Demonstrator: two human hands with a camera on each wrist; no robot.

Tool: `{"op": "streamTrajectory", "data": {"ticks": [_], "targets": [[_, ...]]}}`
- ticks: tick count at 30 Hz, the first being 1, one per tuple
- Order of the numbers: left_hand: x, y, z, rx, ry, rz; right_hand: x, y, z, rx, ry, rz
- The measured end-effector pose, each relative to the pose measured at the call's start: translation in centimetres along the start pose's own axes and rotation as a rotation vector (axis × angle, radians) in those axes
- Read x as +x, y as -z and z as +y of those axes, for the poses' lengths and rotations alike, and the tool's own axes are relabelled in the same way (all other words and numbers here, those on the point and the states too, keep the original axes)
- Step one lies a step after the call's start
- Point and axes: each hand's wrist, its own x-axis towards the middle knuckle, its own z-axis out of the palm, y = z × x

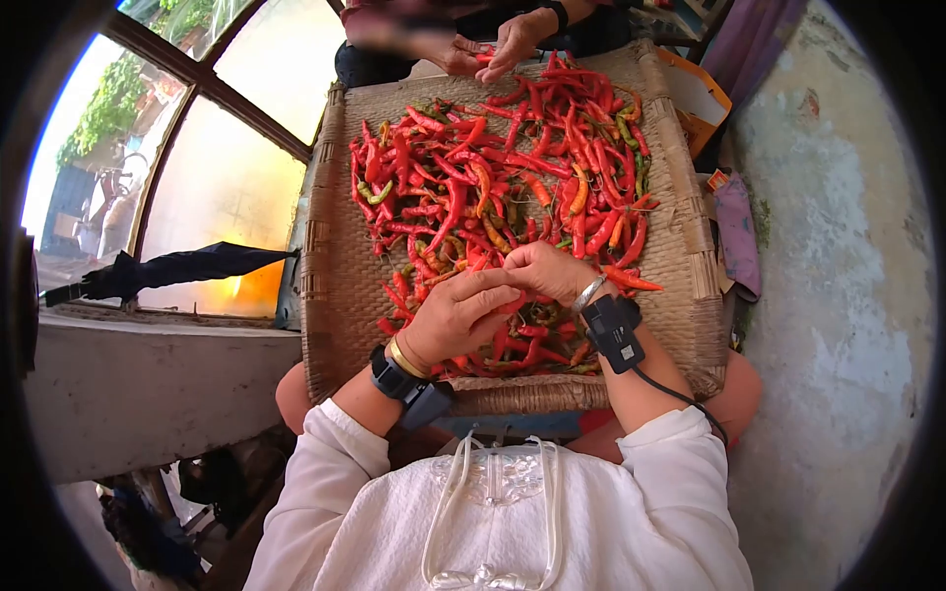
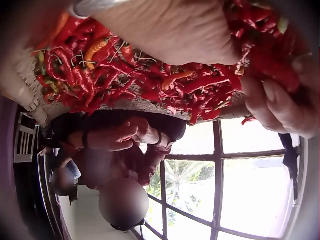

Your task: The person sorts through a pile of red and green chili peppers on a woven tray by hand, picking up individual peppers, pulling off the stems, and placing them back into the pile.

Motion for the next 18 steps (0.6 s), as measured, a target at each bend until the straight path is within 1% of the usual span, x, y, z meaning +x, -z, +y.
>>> {"op": "streamTrajectory", "data": {"ticks": [2, 3, 4, 5, 6, 8, 9, 10, 12, 13, 14, 15, 16, 17, 18], "targets": [[-0.2, 0.0, -0.8, -0.077, 0.086, 0.053, -0.5, 0.2, -1.0, -0.333, 0.058, 0.119], [-0.2, 0.2, -0.9, -0.023, 0.166, 0.041, -0.8, 0.1, -1.2, -0.328, 0.055, 0.117], [-0.6, 0.5, -0.9, -0.024, 0.170, 0.038, -1.1, 0.2, -1.4, -0.444, 0.036, 0.194], [-0.7, 0.9, -1.0, 0.007, 0.261, -0.047, -1.1, 0.4, -1.7, -0.565, 0.021, 0.273], [-0.6, 1.2, -1.3, 0.039, 0.348, -0.128, -1.1, 0.8, -2.0, -0.572, 0.027, 0.276], [-1.1, 1.2, -2.1, 0.082, 0.336, -0.118, -1.3, 1.3, -1.8, -0.519, 0.130, 0.366], [-1.3, 1.4, -2.4, 0.101, 0.376, -0.165, -1.3, 1.3, -2.1, -0.422, 0.221, 0.315], [-1.4, 1.5, -2.5, 0.121, 0.417, -0.213, -1.7, 1.5, -2.5, -0.422, 0.217, 0.312], [-1.5, 1.4, -3.0, 0.167, 0.420, -0.189, -2.7, 1.8, -3.9, -0.144, 0.026, 0.279], [-1.5, 1.4, -3.0, 0.252, 0.466, -0.186, -2.4, 2.8, -3.4, -0.039, 0.090, 0.286], [-1.5, 1.3, -3.0, 0.334, 0.512, -0.184, -2.0, 3.8, -2.8, 0.056, 0.222, 0.349], [-1.9, 1.0, -3.4, 0.383, 0.552, -0.196, -1.6, 3.7, -2.8, 0.310, 0.346, 0.449], [-2.0, 0.8, -3.9, 0.381, 0.553, -0.195, -1.3, 3.5, -2.9, 0.564, 0.472, 0.546], [-2.2, 0.7, -4.2, 0.424, 0.534, -0.163, -1.2, 3.3, -2.9, 0.560, 0.470, 0.545], [-2.1, 0.7, -4.3, 0.467, 0.519, -0.129, -1.0, 3.0, -3.0, 0.518, 0.471, 0.632]]}}
